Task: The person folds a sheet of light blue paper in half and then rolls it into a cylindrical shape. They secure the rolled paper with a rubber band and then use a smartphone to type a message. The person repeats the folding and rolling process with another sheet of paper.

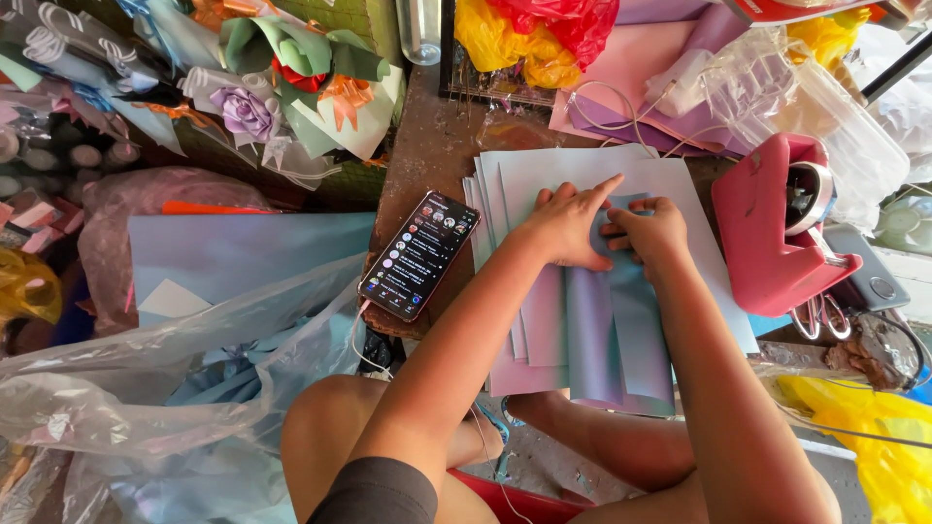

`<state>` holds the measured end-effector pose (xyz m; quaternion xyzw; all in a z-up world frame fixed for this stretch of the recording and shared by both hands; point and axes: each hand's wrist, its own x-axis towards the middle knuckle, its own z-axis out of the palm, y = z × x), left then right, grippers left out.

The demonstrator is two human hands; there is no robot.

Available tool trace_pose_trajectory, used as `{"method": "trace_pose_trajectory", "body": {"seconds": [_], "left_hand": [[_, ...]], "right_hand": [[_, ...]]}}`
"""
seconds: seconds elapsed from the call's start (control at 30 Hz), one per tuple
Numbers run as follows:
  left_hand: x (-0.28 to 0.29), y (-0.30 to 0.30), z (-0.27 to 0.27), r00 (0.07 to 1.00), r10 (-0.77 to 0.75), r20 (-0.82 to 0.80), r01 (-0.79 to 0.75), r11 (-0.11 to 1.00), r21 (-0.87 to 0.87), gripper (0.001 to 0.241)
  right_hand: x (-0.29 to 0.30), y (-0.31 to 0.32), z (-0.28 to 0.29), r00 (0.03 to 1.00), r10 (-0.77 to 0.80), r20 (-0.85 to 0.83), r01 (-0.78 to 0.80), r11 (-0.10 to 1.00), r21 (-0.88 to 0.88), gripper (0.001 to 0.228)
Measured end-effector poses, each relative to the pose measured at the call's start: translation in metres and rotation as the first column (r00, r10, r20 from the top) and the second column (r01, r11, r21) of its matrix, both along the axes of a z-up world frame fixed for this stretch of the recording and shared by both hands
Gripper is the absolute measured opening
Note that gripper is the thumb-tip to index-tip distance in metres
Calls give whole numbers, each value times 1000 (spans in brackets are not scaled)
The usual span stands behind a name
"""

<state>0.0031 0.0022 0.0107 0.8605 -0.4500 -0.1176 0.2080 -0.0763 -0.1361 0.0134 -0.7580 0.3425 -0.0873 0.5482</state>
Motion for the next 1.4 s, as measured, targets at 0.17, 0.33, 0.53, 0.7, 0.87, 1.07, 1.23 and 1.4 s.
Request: {"method": "trace_pose_trajectory", "body": {"seconds": [0.17, 0.33, 0.53, 0.7, 0.87, 1.07, 1.23, 1.4], "left_hand": [[2, -1, -2, 1000, -12, 1, 12, 1000, 6, 131], [-2, 0, 1, 1000, -1, 1, 1, 1000, -1, 129], [-3, 2, 1, 1000, -4, 9, 4, 1000, -9, 128], [-1, 0, -6, 999, 11, 35, -11, 1000, -5, 130], [-4, 3, 1, 1000, 4, 2, -4, 1000, -5, 130], [1, -1, -4, 1000, 2, 25, -3, 1000, 11, 131], [2, 1, -3, 1000, 6, 31, -7, 1000, 19, 131], [-1, 4, 3, 1000, 0, 15, 0, 1000, 19, 130]], "right_hand": [[12, -8, -9, 999, -1, -47, -3, 998, -70, 39], [28, -23, -25, 992, 19, -125, -38, 987, -155, 29], [28, -37, -19, 945, 136, -297, -179, 976, -126, 29], [18, -22, 13, 896, 288, -339, -290, 956, 44, 26], [23, -19, 20, 929, 217, -299, -186, 974, 128, 55], [31, -27, 8, 889, 269, -371, -268, 962, 55, 52], [19, -33, 2, 890, 342, -300, -330, 939, 91, 49], [-21, -30, -12, 881, 426, -205, -439, 898, -20, 45]]}}
